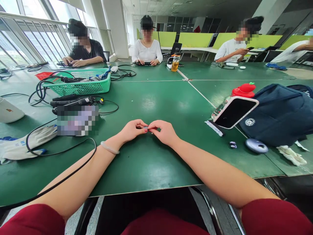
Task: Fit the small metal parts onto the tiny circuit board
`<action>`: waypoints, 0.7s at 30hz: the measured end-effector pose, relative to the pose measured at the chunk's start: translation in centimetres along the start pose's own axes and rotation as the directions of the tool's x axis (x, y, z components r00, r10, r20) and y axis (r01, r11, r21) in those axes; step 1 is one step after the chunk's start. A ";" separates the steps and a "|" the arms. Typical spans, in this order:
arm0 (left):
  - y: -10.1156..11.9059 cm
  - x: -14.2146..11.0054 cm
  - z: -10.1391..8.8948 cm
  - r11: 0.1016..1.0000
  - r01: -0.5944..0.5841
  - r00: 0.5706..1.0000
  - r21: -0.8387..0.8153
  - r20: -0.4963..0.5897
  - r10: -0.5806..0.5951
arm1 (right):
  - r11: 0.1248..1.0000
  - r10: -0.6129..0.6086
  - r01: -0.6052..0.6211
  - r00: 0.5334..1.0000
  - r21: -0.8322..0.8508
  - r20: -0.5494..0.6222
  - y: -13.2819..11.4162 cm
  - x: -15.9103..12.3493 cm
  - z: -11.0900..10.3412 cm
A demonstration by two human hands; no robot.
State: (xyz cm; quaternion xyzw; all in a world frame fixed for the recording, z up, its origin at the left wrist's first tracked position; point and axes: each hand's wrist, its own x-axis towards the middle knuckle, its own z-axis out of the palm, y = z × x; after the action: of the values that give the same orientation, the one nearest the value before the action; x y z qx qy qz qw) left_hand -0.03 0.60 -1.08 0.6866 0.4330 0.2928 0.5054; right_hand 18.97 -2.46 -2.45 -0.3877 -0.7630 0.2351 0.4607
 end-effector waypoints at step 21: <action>0.2 0.0 -0.6 0.997 -0.007 0.999 -0.073 0.043 0.010 | 0.995 -0.022 0.027 0.998 0.100 -0.056 0.0 0.0 0.5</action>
State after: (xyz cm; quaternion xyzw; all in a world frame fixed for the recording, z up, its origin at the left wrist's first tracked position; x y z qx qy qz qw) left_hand -0.48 0.79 -0.70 0.6758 0.4079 0.2956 0.5381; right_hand 18.53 -2.45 -2.73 -0.3608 -0.7418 0.2568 0.5035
